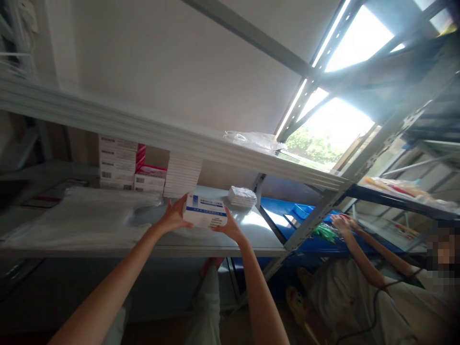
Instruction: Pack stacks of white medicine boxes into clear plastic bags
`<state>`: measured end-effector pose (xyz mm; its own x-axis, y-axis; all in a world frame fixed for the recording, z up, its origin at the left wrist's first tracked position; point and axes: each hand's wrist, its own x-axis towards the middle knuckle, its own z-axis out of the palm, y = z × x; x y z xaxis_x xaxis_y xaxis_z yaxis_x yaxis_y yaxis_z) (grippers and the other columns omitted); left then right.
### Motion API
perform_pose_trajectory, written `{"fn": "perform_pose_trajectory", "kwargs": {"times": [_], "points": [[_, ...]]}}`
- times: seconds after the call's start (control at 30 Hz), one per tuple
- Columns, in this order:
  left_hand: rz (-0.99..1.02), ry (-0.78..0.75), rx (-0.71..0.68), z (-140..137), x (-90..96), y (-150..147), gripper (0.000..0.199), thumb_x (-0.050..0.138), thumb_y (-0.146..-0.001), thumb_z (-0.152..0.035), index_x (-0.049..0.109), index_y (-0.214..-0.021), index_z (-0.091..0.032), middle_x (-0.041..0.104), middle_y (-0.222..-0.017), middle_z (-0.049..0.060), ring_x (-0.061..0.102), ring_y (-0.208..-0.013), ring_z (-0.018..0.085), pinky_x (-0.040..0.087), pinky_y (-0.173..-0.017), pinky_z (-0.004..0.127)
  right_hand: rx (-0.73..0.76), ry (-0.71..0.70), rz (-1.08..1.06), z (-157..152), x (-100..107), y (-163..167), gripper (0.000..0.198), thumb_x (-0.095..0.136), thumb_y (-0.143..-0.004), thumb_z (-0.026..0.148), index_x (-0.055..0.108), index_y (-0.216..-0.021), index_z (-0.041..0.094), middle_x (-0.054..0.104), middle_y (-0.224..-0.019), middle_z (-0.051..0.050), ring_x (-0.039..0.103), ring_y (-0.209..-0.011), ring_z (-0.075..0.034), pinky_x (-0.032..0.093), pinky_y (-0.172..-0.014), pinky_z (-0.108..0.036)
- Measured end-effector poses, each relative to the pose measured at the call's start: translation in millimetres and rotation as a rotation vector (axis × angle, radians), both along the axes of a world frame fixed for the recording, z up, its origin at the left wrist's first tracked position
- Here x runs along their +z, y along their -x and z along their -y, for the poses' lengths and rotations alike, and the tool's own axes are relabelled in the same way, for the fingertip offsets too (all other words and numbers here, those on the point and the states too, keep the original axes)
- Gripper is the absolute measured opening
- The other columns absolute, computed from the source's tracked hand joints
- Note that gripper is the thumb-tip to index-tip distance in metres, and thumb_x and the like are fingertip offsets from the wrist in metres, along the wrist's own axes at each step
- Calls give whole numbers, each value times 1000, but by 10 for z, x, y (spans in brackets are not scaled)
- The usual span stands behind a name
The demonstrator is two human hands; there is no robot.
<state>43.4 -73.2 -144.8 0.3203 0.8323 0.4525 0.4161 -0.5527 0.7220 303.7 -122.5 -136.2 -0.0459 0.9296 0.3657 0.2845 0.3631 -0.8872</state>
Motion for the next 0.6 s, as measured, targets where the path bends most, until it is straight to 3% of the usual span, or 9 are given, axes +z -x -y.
{"fn": "perform_pose_trajectory", "kwargs": {"times": [0.17,0.37,0.43,0.6], "points": [[59,-86,-149,35,330,70,109,86,-46,-26,35,-142,-23,44,-143,15,36,-134,37,22,-112,55,-63,-96,213,-33,208,-43,93,89,-41,35,56,-127,25,59,-124,-9,42,-126,-36,20,-110,-57],[199,-1,-241,9,280,81,110,87,-46,-27,34,-142,-23,46,-142,13,45,-129,32,35,-109,46,-107,-93,170,3,216,-4,85,91,-36,28,63,-116,29,62,-118,-7,38,-128,-38,10,-110,-63],[273,65,-282,25,247,79,110,87,-46,-27,34,-142,-24,47,-141,13,51,-122,31,42,-102,45,-89,-139,177,60,236,15,82,90,-39,28,63,-117,28,63,-117,-8,41,-126,-38,13,-109,-63],[317,134,-321,124,344,83,112,87,-48,-28,30,-144,-24,46,-141,14,54,-119,31,49,-95,43,55,-159,192,216,354,44,87,85,-55,30,49,-135,26,60,-125,-10,54,-114,-35,40,-98,-55]]}}
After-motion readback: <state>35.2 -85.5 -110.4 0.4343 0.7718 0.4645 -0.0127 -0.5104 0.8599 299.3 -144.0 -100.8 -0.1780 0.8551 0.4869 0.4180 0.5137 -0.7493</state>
